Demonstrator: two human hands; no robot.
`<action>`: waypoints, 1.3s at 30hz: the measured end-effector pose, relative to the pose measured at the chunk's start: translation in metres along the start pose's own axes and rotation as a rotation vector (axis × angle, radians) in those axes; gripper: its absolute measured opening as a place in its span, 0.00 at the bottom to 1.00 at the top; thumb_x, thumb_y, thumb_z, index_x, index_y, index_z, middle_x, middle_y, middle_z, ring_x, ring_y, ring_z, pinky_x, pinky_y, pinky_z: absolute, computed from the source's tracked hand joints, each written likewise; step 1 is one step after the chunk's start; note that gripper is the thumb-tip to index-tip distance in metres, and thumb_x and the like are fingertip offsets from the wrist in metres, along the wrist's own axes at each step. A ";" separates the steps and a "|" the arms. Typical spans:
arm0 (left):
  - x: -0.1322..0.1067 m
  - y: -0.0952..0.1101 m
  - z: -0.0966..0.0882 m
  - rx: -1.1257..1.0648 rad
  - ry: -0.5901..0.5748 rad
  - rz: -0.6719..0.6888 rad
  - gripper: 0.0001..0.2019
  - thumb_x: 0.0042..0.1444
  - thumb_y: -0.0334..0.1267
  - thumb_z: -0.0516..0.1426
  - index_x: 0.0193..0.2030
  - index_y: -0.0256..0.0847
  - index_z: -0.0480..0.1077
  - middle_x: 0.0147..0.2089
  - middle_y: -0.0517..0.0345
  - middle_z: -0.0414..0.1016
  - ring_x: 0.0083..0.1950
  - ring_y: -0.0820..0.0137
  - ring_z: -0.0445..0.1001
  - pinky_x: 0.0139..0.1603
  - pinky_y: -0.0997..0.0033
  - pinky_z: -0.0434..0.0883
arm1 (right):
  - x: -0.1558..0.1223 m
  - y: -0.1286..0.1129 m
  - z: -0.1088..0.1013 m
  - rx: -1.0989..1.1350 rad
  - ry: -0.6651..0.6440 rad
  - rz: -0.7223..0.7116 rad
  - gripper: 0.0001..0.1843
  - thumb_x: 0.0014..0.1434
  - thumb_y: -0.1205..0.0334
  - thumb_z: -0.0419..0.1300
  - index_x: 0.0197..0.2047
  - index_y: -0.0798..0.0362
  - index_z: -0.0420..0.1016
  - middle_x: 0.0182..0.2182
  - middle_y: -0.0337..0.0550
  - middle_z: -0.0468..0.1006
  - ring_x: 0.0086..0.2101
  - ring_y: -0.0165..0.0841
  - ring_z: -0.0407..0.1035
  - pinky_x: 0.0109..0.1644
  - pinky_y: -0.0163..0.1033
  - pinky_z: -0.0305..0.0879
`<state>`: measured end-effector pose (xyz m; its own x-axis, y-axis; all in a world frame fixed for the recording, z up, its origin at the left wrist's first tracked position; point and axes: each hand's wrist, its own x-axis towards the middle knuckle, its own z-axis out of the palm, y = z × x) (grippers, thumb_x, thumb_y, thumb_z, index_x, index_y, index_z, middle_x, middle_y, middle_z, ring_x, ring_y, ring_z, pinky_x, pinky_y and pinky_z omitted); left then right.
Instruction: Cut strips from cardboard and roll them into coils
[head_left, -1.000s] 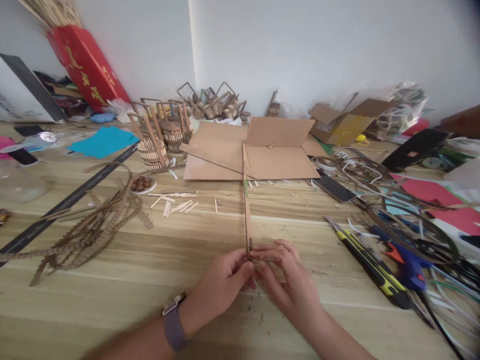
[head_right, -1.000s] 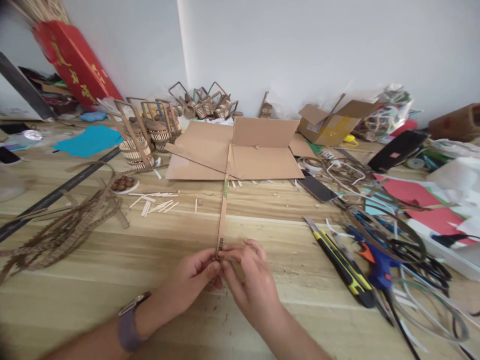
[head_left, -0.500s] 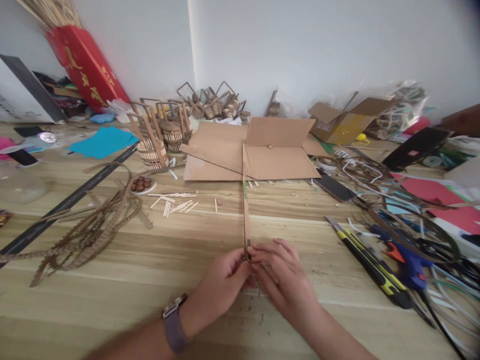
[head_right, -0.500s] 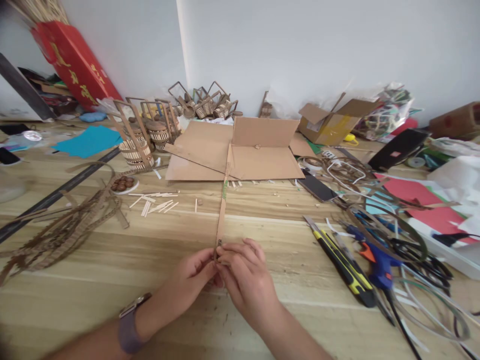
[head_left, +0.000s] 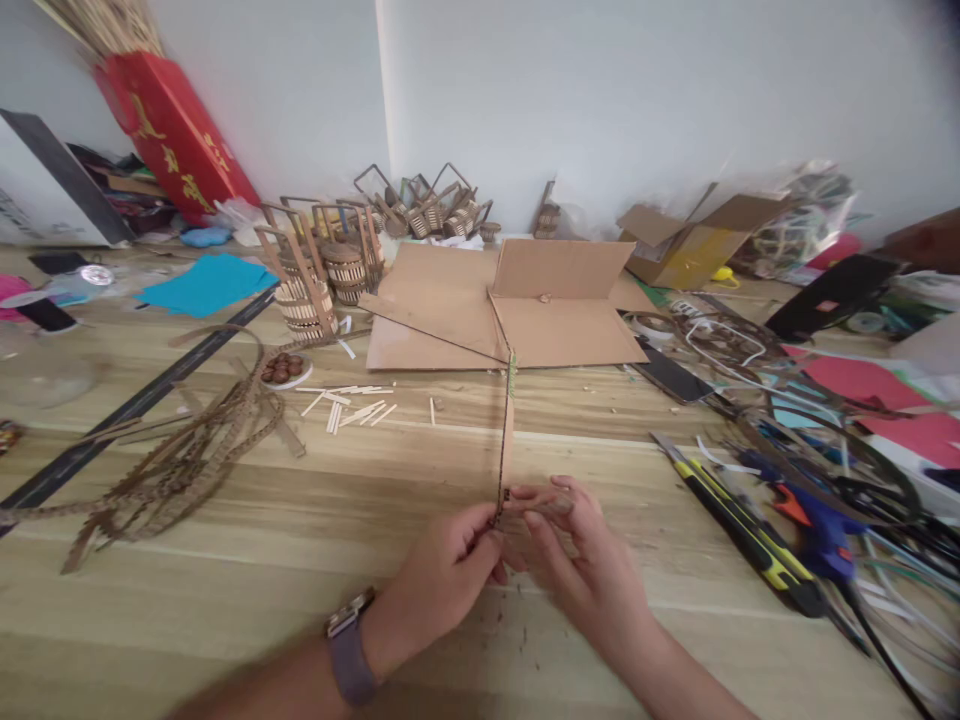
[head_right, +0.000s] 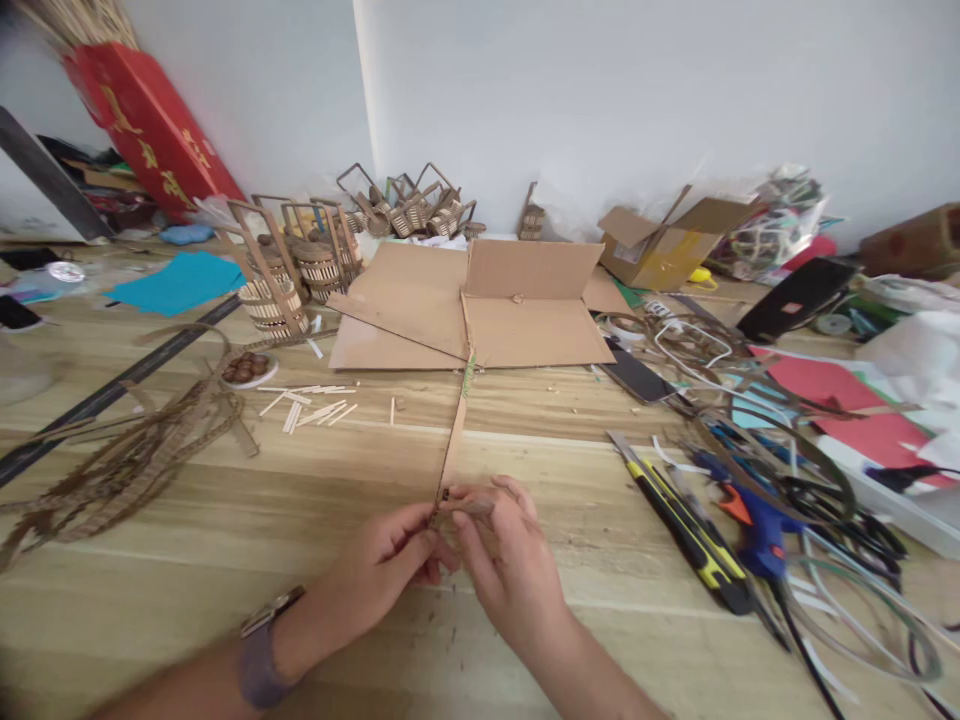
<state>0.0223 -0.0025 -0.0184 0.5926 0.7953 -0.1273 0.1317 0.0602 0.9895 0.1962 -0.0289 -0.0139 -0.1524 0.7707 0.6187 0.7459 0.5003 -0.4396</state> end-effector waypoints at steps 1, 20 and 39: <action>0.000 0.001 0.000 0.006 0.006 -0.001 0.13 0.63 0.42 0.50 0.40 0.36 0.72 0.33 0.56 0.75 0.33 0.69 0.73 0.35 0.73 0.69 | -0.001 0.000 0.000 0.007 -0.002 0.004 0.05 0.67 0.63 0.52 0.43 0.45 0.68 0.37 0.38 0.83 0.41 0.36 0.77 0.52 0.48 0.66; -0.001 -0.002 -0.001 0.186 0.054 0.136 0.18 0.68 0.47 0.45 0.33 0.39 0.65 0.27 0.59 0.71 0.29 0.71 0.70 0.32 0.75 0.64 | 0.002 -0.005 0.001 0.071 -0.029 -0.022 0.09 0.62 0.67 0.58 0.46 0.48 0.68 0.39 0.42 0.81 0.42 0.36 0.75 0.48 0.46 0.70; -0.004 0.003 0.001 0.258 0.064 0.160 0.18 0.68 0.46 0.44 0.31 0.40 0.65 0.27 0.59 0.71 0.29 0.70 0.70 0.33 0.74 0.64 | 0.007 -0.002 -0.003 0.120 -0.009 -0.175 0.10 0.61 0.72 0.58 0.45 0.49 0.72 0.38 0.44 0.81 0.42 0.38 0.75 0.46 0.48 0.72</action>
<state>0.0212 -0.0061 -0.0155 0.5720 0.8192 0.0411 0.2430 -0.2171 0.9454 0.1954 -0.0254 -0.0072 -0.2784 0.6713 0.6869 0.6253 0.6696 -0.4008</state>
